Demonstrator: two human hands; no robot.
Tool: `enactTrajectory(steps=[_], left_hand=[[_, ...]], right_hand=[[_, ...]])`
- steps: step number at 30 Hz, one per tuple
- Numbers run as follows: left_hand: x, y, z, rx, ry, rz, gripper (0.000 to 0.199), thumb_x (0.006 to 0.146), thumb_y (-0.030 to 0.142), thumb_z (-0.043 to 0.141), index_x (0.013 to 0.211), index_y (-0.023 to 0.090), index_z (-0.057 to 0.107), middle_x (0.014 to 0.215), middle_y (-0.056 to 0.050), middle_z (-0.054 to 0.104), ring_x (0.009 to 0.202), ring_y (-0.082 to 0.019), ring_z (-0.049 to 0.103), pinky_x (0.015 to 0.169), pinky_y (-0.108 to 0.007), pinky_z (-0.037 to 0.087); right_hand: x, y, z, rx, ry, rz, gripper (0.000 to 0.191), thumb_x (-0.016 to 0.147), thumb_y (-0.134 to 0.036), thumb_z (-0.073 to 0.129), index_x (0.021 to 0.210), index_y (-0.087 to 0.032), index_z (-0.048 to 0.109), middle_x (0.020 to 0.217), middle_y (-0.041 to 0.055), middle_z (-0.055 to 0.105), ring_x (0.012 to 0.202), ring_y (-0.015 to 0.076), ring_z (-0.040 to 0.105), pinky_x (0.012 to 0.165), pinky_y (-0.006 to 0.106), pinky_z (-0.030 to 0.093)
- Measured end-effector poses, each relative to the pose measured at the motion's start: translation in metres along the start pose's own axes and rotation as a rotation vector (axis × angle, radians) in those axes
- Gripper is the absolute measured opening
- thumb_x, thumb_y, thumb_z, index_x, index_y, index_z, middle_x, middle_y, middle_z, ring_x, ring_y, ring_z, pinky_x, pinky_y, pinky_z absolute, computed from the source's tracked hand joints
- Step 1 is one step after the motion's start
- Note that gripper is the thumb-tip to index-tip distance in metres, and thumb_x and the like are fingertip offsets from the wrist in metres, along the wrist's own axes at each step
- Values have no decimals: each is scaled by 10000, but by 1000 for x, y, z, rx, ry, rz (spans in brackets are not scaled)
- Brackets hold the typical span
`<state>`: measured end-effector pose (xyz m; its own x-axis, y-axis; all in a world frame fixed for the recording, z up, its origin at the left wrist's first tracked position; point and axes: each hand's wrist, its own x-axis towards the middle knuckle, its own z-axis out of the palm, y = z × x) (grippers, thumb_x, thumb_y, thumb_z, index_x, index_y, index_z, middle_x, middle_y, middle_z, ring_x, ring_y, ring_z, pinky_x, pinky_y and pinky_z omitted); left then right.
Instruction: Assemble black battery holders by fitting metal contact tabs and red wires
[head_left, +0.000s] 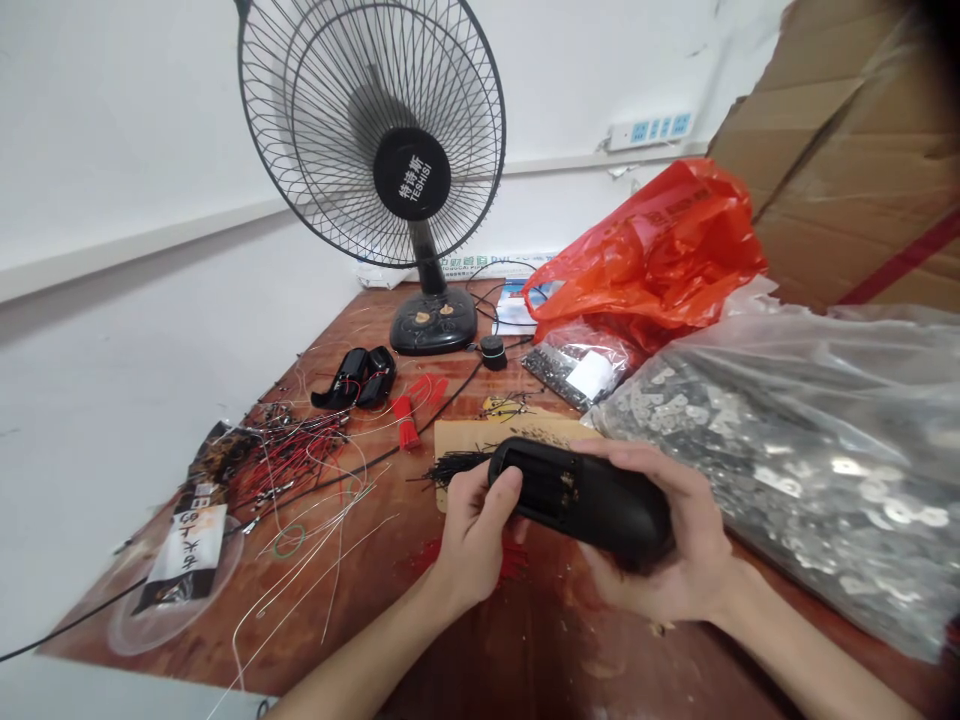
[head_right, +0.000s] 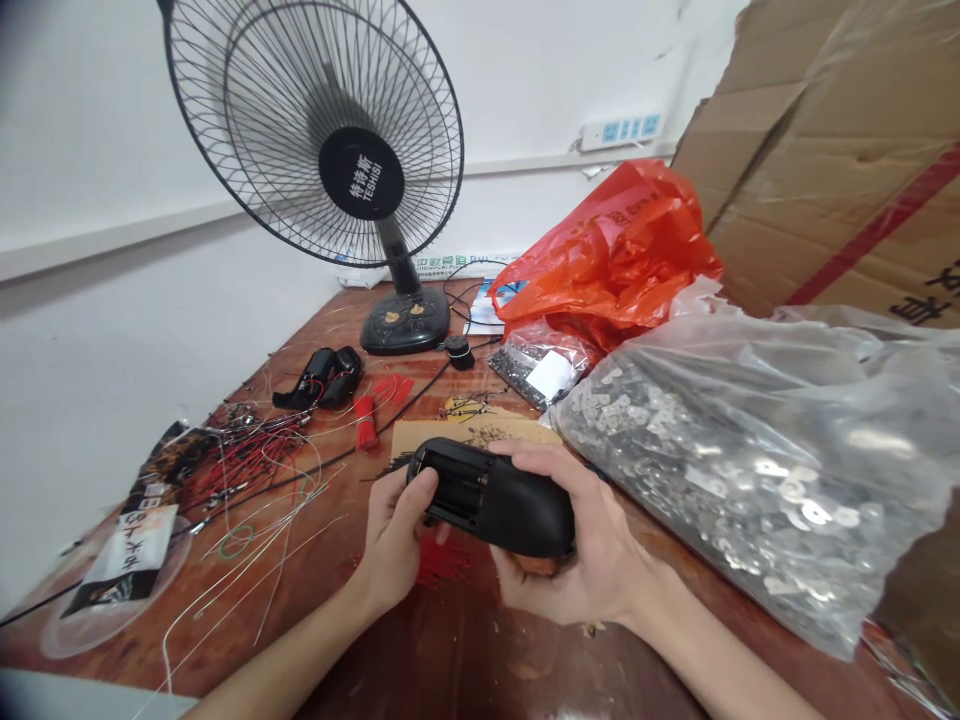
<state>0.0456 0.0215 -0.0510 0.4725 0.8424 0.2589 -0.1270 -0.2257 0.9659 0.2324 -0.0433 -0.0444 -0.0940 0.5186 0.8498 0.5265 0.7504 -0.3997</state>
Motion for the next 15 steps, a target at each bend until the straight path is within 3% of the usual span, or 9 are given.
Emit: enactTrajectory(steps=[7, 15], left_hand=[[-2, -3, 0, 9, 56, -2, 408, 996, 427, 452, 794, 120, 628, 568, -9, 555, 514, -102, 523, 498, -207, 390], [-2, -4, 0, -20, 64, -7, 400, 993, 425, 457, 820, 122, 651, 592, -5, 546, 501, -105, 522, 489, -217, 408]], right_hand=[[-2, 0, 2, -13, 53, 22, 936, 584, -27, 790, 1416, -113, 371, 1203, 161, 553, 1088, 284, 583, 935, 439, 502], [-3, 0, 4, -1, 78, 23, 930, 600, -29, 771, 1438, -140, 382, 1217, 141, 577, 1057, 269, 607, 923, 409, 514]])
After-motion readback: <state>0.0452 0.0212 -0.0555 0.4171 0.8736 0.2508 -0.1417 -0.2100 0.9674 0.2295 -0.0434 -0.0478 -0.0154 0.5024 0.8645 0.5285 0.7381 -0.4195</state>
